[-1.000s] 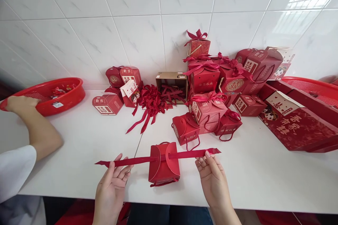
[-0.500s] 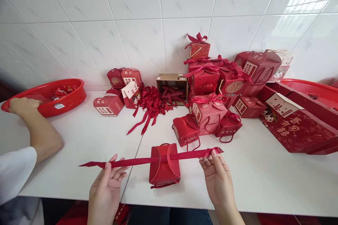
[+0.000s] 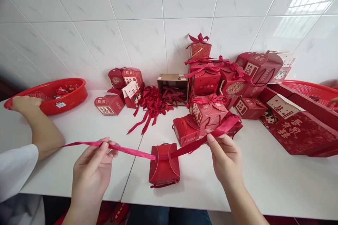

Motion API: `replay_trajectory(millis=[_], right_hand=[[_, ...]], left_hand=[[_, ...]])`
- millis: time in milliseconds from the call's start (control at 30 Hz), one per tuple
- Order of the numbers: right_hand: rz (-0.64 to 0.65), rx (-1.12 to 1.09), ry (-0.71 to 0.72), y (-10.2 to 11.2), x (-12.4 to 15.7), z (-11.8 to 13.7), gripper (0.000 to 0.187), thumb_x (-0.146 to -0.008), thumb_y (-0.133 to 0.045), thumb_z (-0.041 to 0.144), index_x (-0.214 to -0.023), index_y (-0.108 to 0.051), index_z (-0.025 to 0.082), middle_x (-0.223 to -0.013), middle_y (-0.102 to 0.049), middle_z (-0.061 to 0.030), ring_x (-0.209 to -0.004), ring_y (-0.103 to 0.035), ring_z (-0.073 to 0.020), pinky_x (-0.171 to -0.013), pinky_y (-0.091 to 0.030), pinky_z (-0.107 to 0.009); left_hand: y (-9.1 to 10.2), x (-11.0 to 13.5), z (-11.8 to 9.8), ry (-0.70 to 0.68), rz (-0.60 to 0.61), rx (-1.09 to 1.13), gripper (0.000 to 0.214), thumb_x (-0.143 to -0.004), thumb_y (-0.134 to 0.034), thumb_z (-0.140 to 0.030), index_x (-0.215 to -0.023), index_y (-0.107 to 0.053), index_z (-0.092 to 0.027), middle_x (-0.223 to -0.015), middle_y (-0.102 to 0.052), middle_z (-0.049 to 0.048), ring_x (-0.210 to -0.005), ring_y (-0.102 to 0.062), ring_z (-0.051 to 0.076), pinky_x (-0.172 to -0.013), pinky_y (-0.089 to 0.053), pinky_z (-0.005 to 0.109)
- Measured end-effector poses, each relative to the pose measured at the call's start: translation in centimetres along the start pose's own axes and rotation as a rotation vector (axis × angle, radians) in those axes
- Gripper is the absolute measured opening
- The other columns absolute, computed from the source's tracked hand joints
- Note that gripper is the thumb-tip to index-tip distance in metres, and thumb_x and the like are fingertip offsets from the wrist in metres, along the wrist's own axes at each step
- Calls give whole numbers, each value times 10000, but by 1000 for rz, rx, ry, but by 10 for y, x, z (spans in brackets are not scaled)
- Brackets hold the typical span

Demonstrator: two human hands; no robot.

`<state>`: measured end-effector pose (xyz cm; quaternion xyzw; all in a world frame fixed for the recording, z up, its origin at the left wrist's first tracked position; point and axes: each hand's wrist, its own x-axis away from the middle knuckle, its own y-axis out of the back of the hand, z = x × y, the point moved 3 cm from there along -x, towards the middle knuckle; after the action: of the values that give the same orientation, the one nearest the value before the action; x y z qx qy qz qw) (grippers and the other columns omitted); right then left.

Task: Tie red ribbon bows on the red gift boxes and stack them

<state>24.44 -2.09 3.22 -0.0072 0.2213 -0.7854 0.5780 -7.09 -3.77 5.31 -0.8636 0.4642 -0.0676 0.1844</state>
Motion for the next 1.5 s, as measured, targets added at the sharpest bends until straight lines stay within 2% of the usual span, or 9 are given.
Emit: replay_trajectory(millis=[100,233,467,667,867,1033,1167,1400,1500], right_hand=[[158,107,55,-21,-8,20,72,-804,-702,267,-870,-718,243,-820,-711,-22,-786,-647,-169,-689,-533,-277],[288,230,132,-54,-11,38,77,-792,-712,241,-735,-665,219,-658,-643,14,-590,-576,-118,-554,-473,-227],[515,278,225,-101,-12,51,202,-882,-595,281,-703,-615,190,-606,-564,18,-573,-503,-104,-569,-430,-239],[549,222,246,-107,-10,53,172,-892,-571,273,-770,-648,180,-750,-644,-28,-691,-603,-141,-646,-491,-266],[591,156,178,-113,-7,49,100,-863,-601,239,-906,-674,186,-632,-610,13,-531,-570,-100,-499,-483,-216],[777,96,229,-114,-4,52,147,-868,-575,215,-923,-710,198,-714,-643,-25,-665,-621,-146,-595,-523,-271],[827,117,258,-111,-9,50,171,-875,-584,181,-978,-713,223,-753,-632,-19,-688,-623,-133,-642,-518,-270],[1003,351,664,-99,-19,45,259,-908,-509,122,-1074,-676,229,-916,-670,-64,-845,-627,-168,-746,-527,-318],[970,498,893,-96,-18,45,276,-921,-502,158,-1140,-652,232,-941,-686,-79,-885,-622,-197,-785,-530,-370]], left_hand=[[-22,-5,-14,-67,197,-64,201,-658,-806,-345,-798,-750,-212,-679,-688,-4,-670,-597,121,-605,-482,215],[-50,-3,-23,-101,437,-156,183,-766,-722,-363,-882,-758,-227,-688,-705,1,-674,-604,116,-656,-494,214],[-82,13,-24,-105,582,-149,149,-801,-696,-316,-893,-756,-215,-746,-733,13,-741,-666,148,-772,-519,253],[-87,18,-23,-96,630,-159,206,-839,-644,-352,-903,-746,-185,-722,-729,35,-761,-673,175,-789,-521,290],[-95,23,-30,-87,684,-222,188,-800,-673,-362,-799,-673,-174,-671,-708,31,-672,-678,188,-683,-527,306],[-97,24,-29,37,728,-239,270,-712,-754,-276,-747,-495,-209,-632,-664,-21,-601,-662,173,-613,-502,282],[-92,23,-27,74,827,-260,255,-754,-714,-262,-777,-465,-216,-640,-636,-31,-621,-632,151,-613,-459,256],[-82,14,-23,314,841,-17,142,-805,-635,-253,-850,-507,-211,-612,-504,-53,-593,-515,103,-586,-386,222],[-81,13,-24,336,828,-42,139,-797,-643,-251,-836,-519,-205,-611,-491,-47,-577,-496,104,-557,-364,216]])
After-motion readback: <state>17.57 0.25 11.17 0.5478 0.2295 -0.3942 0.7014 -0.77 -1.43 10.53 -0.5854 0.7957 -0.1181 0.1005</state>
